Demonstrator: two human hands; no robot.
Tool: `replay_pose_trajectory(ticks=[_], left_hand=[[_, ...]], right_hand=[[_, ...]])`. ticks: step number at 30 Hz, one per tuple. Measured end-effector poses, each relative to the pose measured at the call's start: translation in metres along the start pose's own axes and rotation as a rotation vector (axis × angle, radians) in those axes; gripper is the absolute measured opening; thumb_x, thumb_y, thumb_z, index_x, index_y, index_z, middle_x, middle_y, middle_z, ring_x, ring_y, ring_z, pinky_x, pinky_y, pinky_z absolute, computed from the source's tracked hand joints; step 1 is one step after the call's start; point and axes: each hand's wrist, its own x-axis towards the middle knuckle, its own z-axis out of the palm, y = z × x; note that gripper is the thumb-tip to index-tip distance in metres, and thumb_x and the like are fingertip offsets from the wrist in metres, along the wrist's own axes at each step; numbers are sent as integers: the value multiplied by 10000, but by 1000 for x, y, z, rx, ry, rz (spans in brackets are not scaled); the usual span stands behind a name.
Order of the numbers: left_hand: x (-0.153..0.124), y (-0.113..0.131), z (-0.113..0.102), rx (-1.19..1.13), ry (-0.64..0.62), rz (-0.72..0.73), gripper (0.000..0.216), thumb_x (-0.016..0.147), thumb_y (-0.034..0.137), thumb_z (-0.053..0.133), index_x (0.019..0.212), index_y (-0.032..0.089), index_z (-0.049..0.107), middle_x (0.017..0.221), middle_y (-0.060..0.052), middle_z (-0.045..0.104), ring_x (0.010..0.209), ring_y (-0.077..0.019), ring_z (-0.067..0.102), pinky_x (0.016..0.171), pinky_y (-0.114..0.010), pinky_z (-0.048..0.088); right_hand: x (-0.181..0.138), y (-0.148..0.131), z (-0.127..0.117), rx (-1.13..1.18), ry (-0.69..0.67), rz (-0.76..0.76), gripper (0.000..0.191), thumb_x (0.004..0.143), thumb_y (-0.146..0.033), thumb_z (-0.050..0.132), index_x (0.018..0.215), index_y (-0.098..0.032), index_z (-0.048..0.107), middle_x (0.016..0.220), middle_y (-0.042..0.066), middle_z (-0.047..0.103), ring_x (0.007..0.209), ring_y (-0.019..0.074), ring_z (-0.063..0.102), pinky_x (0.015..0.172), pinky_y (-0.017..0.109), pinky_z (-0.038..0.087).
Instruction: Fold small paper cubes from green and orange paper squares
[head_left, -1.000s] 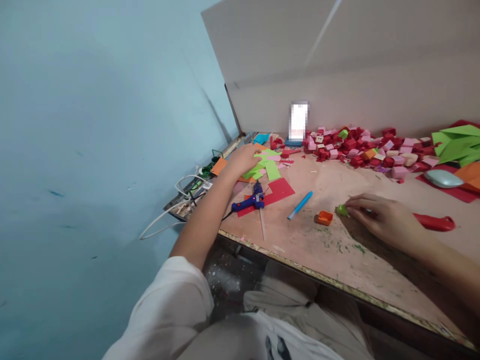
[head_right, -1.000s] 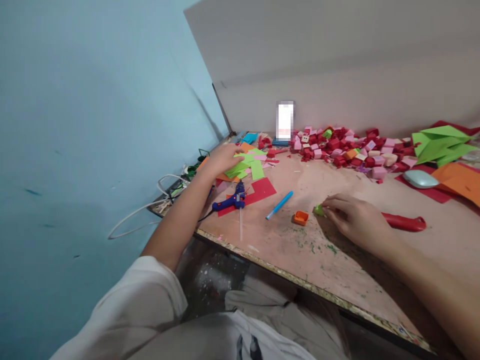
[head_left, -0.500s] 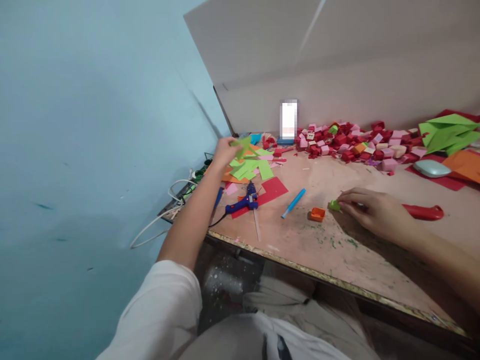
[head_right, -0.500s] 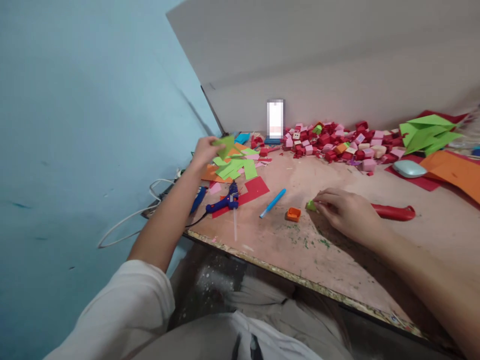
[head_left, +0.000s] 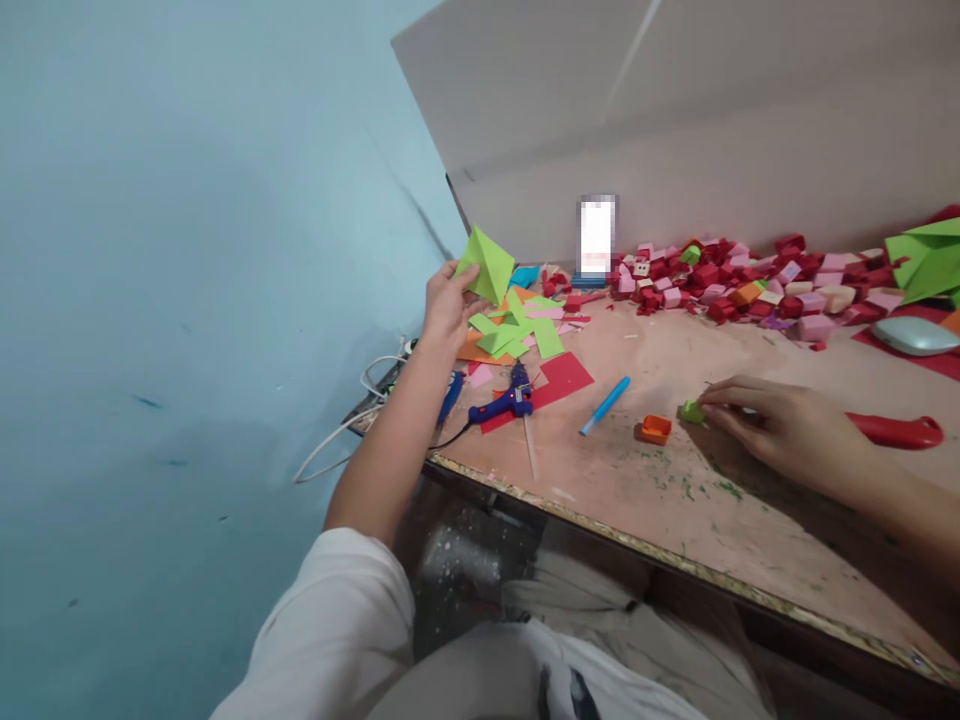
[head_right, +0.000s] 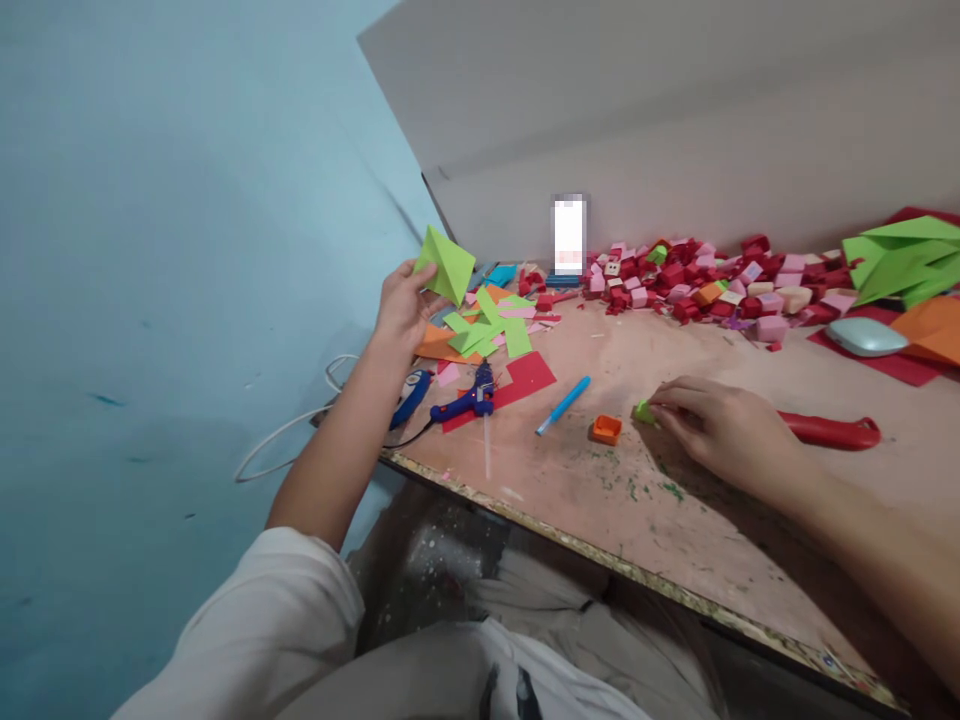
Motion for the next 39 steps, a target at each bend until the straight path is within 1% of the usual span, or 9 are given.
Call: replay_pose_trajectory(ticks=[8,11,15,17,19,25,30,36,39], left_hand=[[-6,1,1,-2,215,137,251,892,358,734,1041,215,592,1019,-60,738,903,-208,748,783,-319,605],[-4,-3,-2,171,256,262,247,920,416,718,1018,211,622,990,-57,735,902,-213,741,811,-321,591],[0,-10,-4,929,40,470,152,982,319,653,1063,215,728,1047,-102,779,1064,-311,733,993,-423,542],[4,-15,-2,1354,-153,416,242,1017,263,581,1192,214,741,1139,-162,781,1172,-384,713,1054,-508,500],[9,-22,1,1595,-321,312,310,1002,211,573,1261,187,741,1202,-212,768,1221,-421,701,1066,-541,486],[20,-41,1,1754,-588,167,466,891,303,718,1336,169,747,1311,-220,758,1227,-414,707,1062,-516,529],[15,-47,-6,1824,-791,135,641,756,243,790,1392,206,713,1296,-207,770,1142,-383,747,947,-443,580],[13,-50,-5,1892,-794,222,734,823,230,722,1542,203,572,1377,-236,722,1239,-392,708,999,-447,564],[18,-51,-4,1942,-762,229,634,870,220,660,1499,162,606,1346,-260,729,1210,-410,719,997,-473,559]], right_hand=[[-1,1,2,4,-24,-3,387,1074,-382,497,1107,-191,833,1201,107,824,1039,339,794,878,472,609],[-2,2,4,10,-50,9,377,1064,-408,525,1135,-198,830,1227,102,820,1069,347,789,900,477,610],[-1,7,4,-29,-20,86,385,1052,-413,501,1092,-213,828,1215,90,824,1022,354,788,874,488,598],[0,10,2,-53,16,136,362,1028,-393,510,1065,-212,822,1203,86,826,993,348,791,850,476,591],[0,13,-1,-70,34,177,337,1007,-384,529,1052,-212,816,1201,81,827,966,338,793,833,465,586],[0,10,-4,-65,29,220,360,998,-438,520,1016,-233,815,1204,61,830,966,339,791,831,462,563],[1,2,-6,-60,65,219,379,1017,-436,502,1042,-219,812,1230,78,825,964,320,793,836,435,560],[2,-1,-9,-44,52,210,415,1026,-423,470,1031,-205,823,1214,86,826,984,325,797,852,451,576],[2,1,-8,-45,70,197,402,1018,-422,475,1011,-215,820,1191,81,832,970,325,800,836,451,581]])
